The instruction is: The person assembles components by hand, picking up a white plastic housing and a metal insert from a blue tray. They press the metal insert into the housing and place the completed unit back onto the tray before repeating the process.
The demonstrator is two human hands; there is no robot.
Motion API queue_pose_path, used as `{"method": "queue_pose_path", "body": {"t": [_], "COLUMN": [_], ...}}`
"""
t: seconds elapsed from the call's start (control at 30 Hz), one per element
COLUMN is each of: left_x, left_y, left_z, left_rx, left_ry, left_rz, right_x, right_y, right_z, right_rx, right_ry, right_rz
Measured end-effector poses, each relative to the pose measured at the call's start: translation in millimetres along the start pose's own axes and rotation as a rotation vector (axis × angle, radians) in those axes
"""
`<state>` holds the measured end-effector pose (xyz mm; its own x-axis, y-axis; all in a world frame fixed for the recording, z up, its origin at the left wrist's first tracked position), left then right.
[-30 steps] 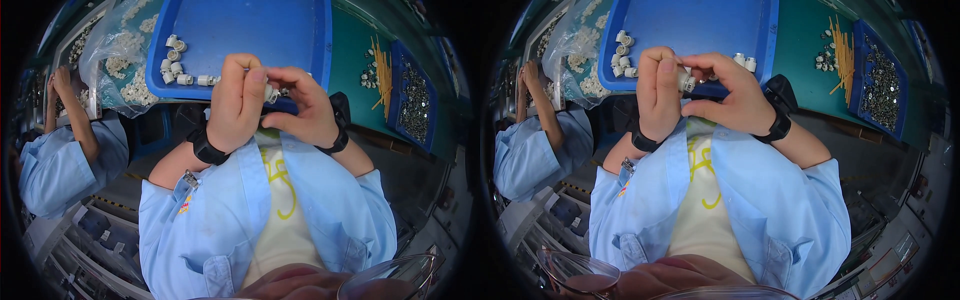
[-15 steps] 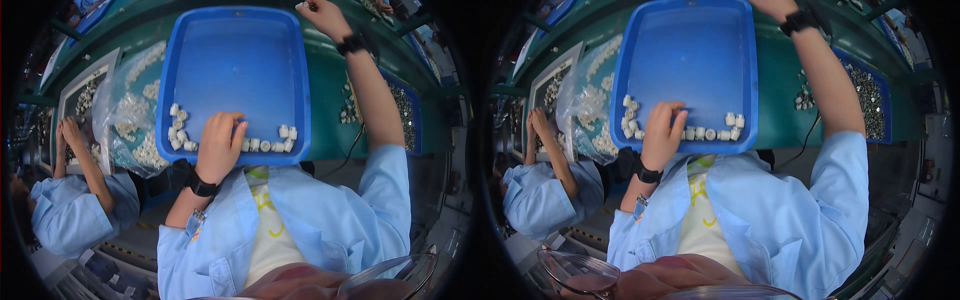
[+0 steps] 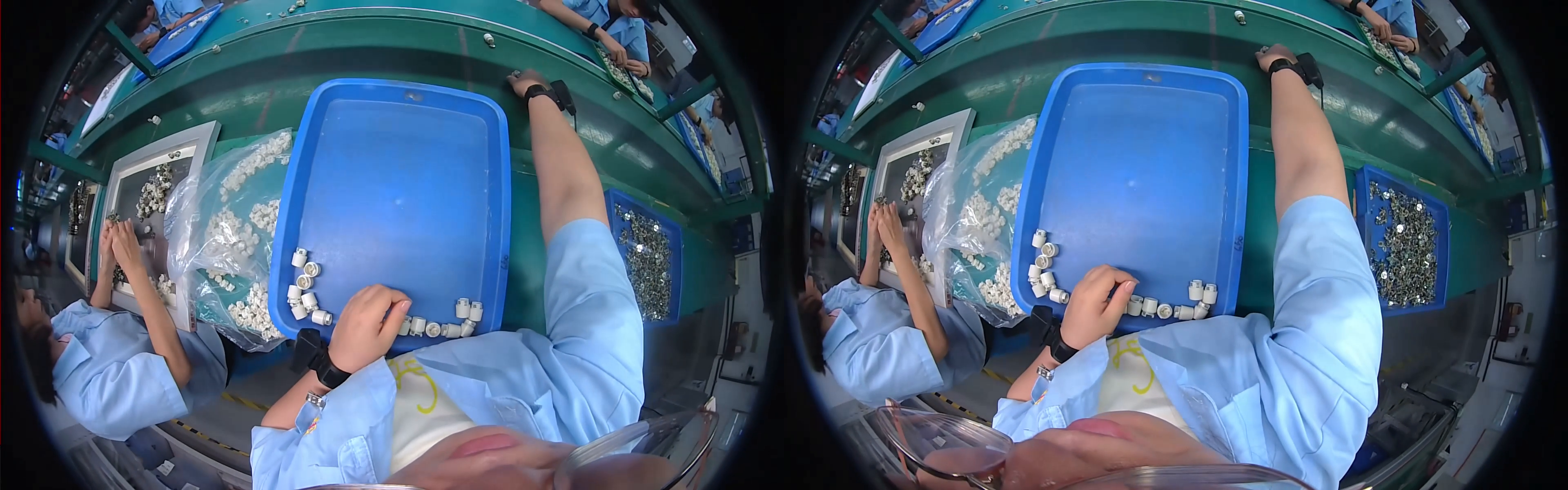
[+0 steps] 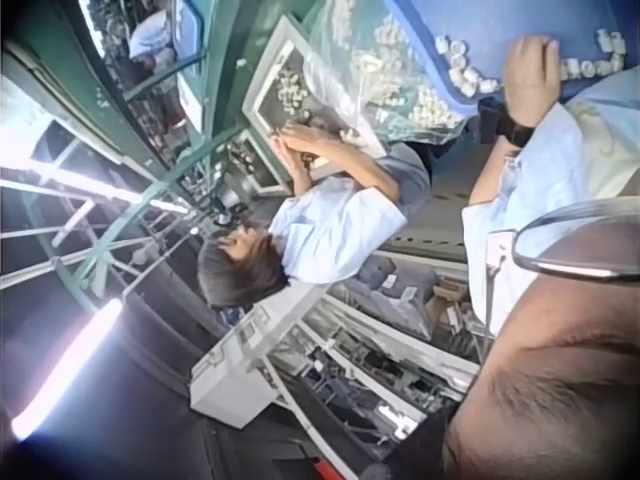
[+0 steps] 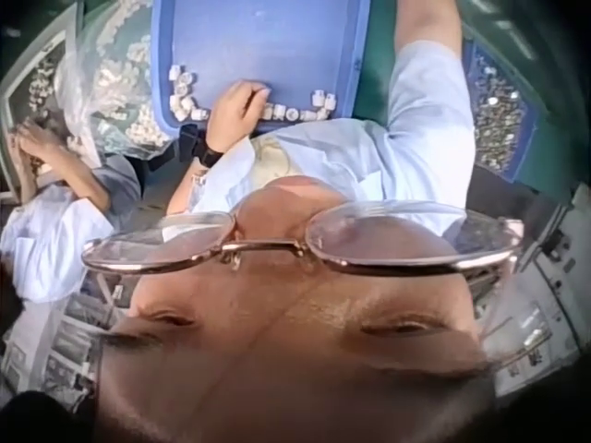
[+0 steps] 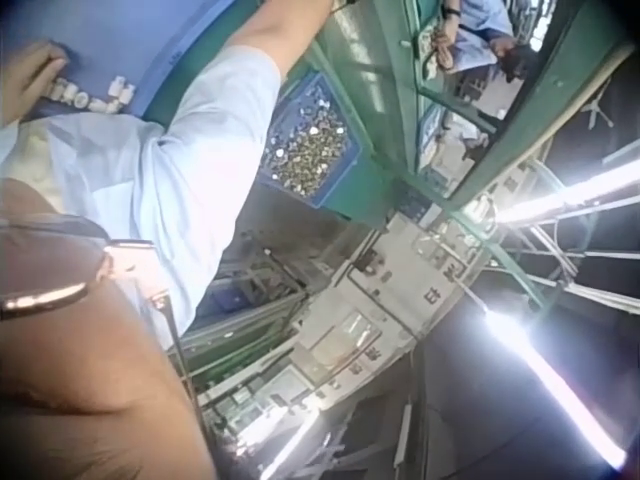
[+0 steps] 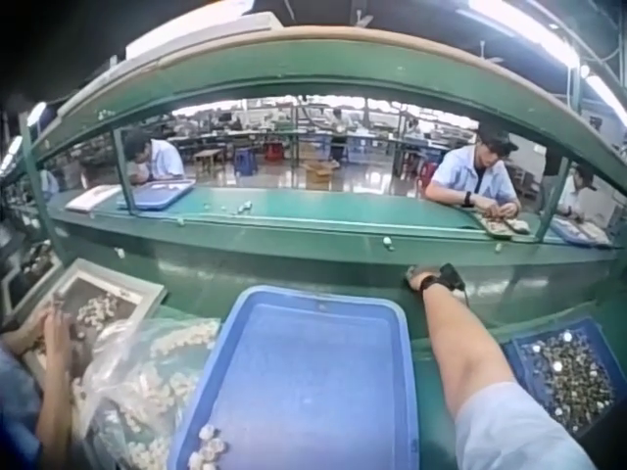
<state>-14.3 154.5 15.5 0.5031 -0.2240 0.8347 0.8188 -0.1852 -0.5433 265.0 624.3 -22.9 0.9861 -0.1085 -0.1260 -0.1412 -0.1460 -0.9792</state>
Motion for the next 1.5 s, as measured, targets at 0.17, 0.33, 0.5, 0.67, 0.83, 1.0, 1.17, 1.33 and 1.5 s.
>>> {"method": "queue_pose_path", "body": {"t": [0.17,0.33,0.5,0.67,0.83,1.0,1.17,1.33,1.5], "left_x": [0,3,10,16,-19,-36,-29,-21,-23], "left_y": [0,0,-8,-68,-85,-80,-72,-70,-76], "left_z": [2,-4,-10,-24,-31,-31,-27,-26,-27], "left_rx": [-0.020,-0.020,0.066,0.358,0.253,0.252,0.188,0.254,0.305], "left_ry": [-0.010,-0.005,0.052,-0.013,-0.263,-0.268,-0.183,-0.102,-0.089], "left_rz": [-0.022,-0.002,0.061,0.528,0.833,0.794,0.815,0.774,0.493], "right_x": [6,-11,14,82,111,119,124,120,115], "right_y": [-14,-38,-11,13,17,22,27,10,-10], "right_z": [-16,-151,-311,-375,-382,-370,-360,-371,-380], "right_rx": [-0.108,-0.293,-0.395,-0.006,0.217,0.197,0.190,0.309,0.337], "right_ry": [-0.202,-0.577,-0.556,-0.318,-0.245,-0.208,-0.222,-0.242,-0.413], "right_rz": [0.037,0.351,0.057,-0.013,0.081,0.143,0.194,0.353,0.721]}}
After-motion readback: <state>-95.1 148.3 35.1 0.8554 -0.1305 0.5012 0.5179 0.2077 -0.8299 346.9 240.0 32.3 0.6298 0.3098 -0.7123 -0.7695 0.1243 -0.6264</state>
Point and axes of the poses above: each hand's wrist, its own z-axis towards the middle knuckle, its own y-axis out of the palm, x = y × z, the point moved 10 cm from there along z, towards the middle knuckle, and after that the axes turned 10 degrees about -x, right-handed, at the moved point
